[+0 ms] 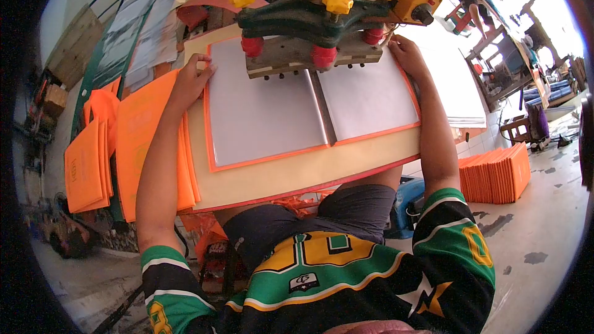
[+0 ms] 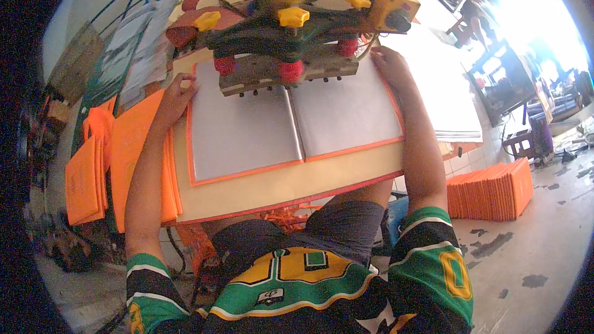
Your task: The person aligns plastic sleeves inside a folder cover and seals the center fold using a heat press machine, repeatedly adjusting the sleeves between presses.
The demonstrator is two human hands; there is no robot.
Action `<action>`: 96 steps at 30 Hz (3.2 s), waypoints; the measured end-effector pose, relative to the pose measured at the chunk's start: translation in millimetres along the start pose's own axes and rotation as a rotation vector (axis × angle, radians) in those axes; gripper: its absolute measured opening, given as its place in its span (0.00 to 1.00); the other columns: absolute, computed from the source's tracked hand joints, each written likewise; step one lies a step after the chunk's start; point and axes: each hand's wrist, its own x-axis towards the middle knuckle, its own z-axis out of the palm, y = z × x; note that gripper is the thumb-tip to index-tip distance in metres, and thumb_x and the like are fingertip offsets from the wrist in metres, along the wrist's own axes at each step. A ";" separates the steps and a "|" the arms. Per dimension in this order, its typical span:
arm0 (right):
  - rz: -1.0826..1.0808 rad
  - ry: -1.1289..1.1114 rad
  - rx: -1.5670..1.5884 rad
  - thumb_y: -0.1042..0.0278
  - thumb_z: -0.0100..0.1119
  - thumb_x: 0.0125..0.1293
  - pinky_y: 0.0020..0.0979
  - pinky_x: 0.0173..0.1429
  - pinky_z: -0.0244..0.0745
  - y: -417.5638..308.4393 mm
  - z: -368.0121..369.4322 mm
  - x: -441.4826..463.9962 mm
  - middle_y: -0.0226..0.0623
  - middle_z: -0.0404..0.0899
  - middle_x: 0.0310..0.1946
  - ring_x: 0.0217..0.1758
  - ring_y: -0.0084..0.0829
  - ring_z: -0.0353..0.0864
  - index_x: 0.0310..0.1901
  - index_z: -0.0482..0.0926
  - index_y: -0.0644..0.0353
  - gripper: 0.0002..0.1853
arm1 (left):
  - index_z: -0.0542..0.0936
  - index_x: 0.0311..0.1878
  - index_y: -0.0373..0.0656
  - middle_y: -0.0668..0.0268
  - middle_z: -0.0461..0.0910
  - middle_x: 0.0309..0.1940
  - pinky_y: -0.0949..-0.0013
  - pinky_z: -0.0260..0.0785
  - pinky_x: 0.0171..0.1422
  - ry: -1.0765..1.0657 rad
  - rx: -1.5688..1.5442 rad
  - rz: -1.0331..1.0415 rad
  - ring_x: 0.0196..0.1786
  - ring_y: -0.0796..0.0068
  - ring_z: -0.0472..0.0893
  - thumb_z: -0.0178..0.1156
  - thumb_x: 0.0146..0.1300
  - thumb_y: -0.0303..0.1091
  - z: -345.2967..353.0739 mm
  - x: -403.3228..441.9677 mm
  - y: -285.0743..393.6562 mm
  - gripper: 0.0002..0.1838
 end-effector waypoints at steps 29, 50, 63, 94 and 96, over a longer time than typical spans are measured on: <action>0.025 0.005 0.026 0.55 0.58 0.75 0.43 0.59 0.79 5.9 1.2 1.6 0.52 0.88 0.49 0.52 0.46 0.88 0.59 0.83 0.60 0.20 | 0.75 0.54 0.41 0.53 0.88 0.38 0.63 0.75 0.51 0.011 0.027 0.084 0.44 0.63 0.87 0.61 0.75 0.49 4.0 -1.1 -8.6 0.20; 0.010 -0.017 0.006 0.56 0.57 0.78 0.43 0.60 0.78 5.6 -0.1 1.3 0.53 0.88 0.50 0.53 0.45 0.88 0.61 0.82 0.62 0.21 | 0.75 0.54 0.42 0.58 0.86 0.32 0.64 0.74 0.47 -0.006 0.031 0.047 0.39 0.68 0.85 0.63 0.73 0.48 3.5 -1.5 -3.4 0.20; -0.110 0.037 -0.015 0.62 0.56 0.79 0.34 0.50 0.80 9.5 1.0 1.0 0.46 0.88 0.39 0.41 0.29 0.86 0.60 0.80 0.66 0.17 | 0.76 0.54 0.41 0.55 0.86 0.37 0.64 0.75 0.48 0.037 0.032 0.120 0.40 0.67 0.86 0.62 0.74 0.48 3.9 1.8 -8.6 0.20; 0.051 0.039 0.661 0.54 0.54 0.80 0.21 0.40 0.70 -14.0 -19.8 -9.1 0.25 0.80 0.33 0.34 0.16 0.76 0.69 0.73 0.60 0.24 | 0.74 0.68 0.46 0.70 0.84 0.46 0.75 0.76 0.52 0.075 -0.935 0.099 0.44 0.81 0.84 0.57 0.75 0.38 -5.4 6.9 7.7 0.20; 0.072 0.084 0.674 0.53 0.55 0.80 0.21 0.39 0.66 -19.4 -20.2 -9.1 0.22 0.77 0.34 0.35 0.14 0.72 0.68 0.75 0.60 0.24 | 0.73 0.69 0.46 0.69 0.84 0.46 0.75 0.76 0.52 0.048 -0.952 0.097 0.44 0.81 0.84 0.56 0.76 0.38 -6.5 9.7 1.1 0.21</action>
